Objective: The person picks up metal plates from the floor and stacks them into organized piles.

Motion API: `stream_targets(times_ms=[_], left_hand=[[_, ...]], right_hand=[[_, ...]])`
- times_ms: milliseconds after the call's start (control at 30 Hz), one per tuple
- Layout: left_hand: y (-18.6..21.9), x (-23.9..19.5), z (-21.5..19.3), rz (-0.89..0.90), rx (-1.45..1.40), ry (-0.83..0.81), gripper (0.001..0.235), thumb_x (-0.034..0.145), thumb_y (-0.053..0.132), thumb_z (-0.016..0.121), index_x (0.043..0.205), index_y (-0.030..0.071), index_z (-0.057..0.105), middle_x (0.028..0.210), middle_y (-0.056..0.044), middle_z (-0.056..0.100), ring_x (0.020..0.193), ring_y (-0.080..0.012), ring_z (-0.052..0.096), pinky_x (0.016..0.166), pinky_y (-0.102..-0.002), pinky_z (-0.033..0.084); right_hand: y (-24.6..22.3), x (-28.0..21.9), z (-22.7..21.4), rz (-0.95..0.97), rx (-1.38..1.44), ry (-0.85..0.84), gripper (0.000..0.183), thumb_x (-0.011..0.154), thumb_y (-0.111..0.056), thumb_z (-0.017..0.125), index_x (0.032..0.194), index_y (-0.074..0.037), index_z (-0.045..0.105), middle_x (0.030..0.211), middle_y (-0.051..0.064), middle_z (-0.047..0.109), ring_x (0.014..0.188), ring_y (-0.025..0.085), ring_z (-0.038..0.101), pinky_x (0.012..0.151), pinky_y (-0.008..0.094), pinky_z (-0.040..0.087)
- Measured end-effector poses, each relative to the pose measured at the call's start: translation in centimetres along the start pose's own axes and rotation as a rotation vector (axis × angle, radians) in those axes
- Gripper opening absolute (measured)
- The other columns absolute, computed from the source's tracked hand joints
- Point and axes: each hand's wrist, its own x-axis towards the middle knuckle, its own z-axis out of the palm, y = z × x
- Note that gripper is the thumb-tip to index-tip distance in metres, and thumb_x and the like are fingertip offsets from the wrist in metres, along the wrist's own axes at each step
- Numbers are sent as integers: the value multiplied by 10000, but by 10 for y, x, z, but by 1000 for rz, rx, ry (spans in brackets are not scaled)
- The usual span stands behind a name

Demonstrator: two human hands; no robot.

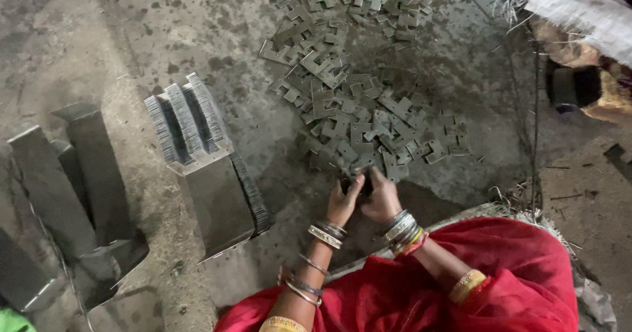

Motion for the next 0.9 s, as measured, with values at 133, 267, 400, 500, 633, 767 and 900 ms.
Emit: stream_targets(times_ms=[133,267,400,500,633,767,900], left_hand=[[-71,-2,-7,409,486,82,656,1061,-8,341,1683,136,190,1669,-136,368,1264,-359,644,874,-354,590],[-92,0,-2,47,503,29,740,969,-52,385,1630,218,189,1671,-74,378,540,-296,607,460,-387,462],[-80,-2,0,50,595,92,715,1033,1,453,1690,242,303,1155,-130,518,444,-219,477,400,-344,379],[-46,-6,-2,-488,-184,210,559,1037,392,602,1546,177,516,1003,-142,306,476,-139,357,392,-323,289],[28,-4,-6,-464,-874,220,802,998,517,700,1608,51,470,1530,55,563,1216,7,639,989,-216,512],[55,3,-20,-419,-679,153,788,953,589,591,1535,70,483,1497,-38,532,1319,-126,515,1080,-321,419],[50,13,-37,-500,-609,-82,860,1042,694,376,1509,-22,462,1404,-253,541,1196,-320,546,1044,-478,390]], right_hand=[[-43,-5,-18,46,-192,-137,749,650,-187,854,1305,42,573,1224,263,624,1109,444,623,960,470,535],[-83,-1,-47,186,-245,-124,765,650,-327,951,1272,-43,607,1179,239,599,1084,440,591,928,486,515],[-67,1,-62,192,-227,-44,800,578,-252,947,1270,-44,604,1193,254,588,1037,384,619,818,460,565],[-42,-6,-62,384,-97,-71,727,666,-233,901,1309,-69,602,1110,183,697,947,284,706,770,404,603],[-12,-12,-65,677,431,-173,535,769,-179,852,1251,-65,652,1019,135,780,779,258,724,645,408,620],[25,10,-96,212,42,-351,335,918,-207,716,1235,-111,764,1103,63,824,914,189,807,768,340,666],[31,65,-107,57,491,-658,394,989,-329,737,1291,-77,721,1223,134,772,1057,223,759,932,382,636]])
